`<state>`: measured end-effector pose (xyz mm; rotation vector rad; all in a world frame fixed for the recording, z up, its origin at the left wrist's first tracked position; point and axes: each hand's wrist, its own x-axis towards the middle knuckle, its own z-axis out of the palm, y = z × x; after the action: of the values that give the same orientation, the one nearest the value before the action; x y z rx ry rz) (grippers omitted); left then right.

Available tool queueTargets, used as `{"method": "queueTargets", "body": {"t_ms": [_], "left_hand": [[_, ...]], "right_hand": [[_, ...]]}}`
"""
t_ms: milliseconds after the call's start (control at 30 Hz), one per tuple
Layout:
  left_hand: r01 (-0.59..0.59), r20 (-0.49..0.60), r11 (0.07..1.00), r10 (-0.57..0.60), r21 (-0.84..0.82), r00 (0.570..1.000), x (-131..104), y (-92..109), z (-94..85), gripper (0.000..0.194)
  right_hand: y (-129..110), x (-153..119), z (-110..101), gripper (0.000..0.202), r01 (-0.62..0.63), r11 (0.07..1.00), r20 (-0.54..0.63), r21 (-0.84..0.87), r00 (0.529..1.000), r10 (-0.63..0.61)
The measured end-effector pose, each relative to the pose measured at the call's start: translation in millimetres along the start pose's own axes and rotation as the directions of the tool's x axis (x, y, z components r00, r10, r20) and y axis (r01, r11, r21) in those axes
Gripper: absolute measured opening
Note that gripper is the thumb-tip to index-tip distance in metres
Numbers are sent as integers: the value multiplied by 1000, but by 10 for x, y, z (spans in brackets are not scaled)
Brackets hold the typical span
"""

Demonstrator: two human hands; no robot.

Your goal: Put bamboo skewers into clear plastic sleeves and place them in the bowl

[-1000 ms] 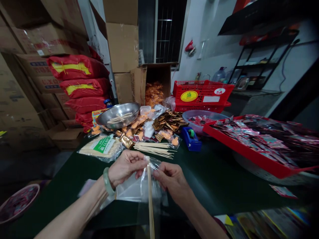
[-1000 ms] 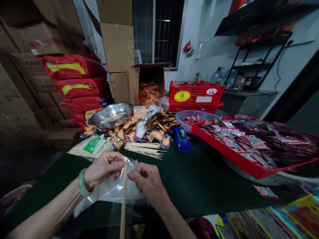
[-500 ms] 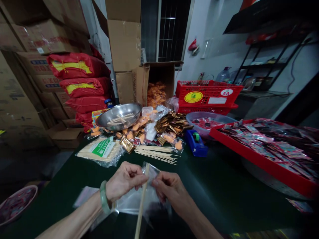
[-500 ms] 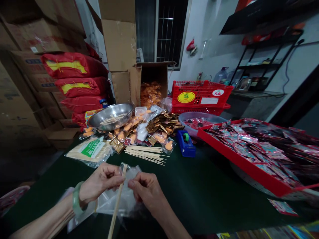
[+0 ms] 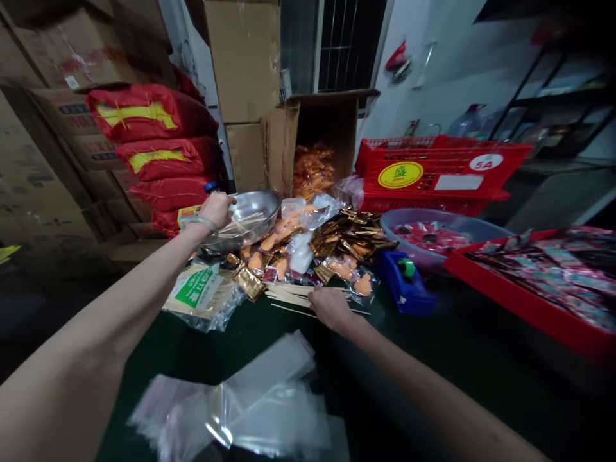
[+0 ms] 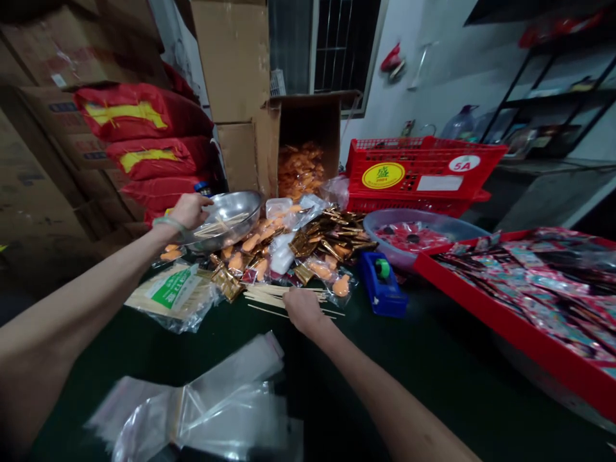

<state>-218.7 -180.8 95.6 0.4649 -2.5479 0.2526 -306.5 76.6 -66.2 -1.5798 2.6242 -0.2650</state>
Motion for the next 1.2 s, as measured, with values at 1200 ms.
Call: {"method": "queueTargets", "body": {"t_ms": [1200], "left_hand": [[878,848,-170,232,-447,477,-2308,1044,117,48]], "right_hand": [[124,-1826,-695,45,-87,352,-171,932,753,636]]}}
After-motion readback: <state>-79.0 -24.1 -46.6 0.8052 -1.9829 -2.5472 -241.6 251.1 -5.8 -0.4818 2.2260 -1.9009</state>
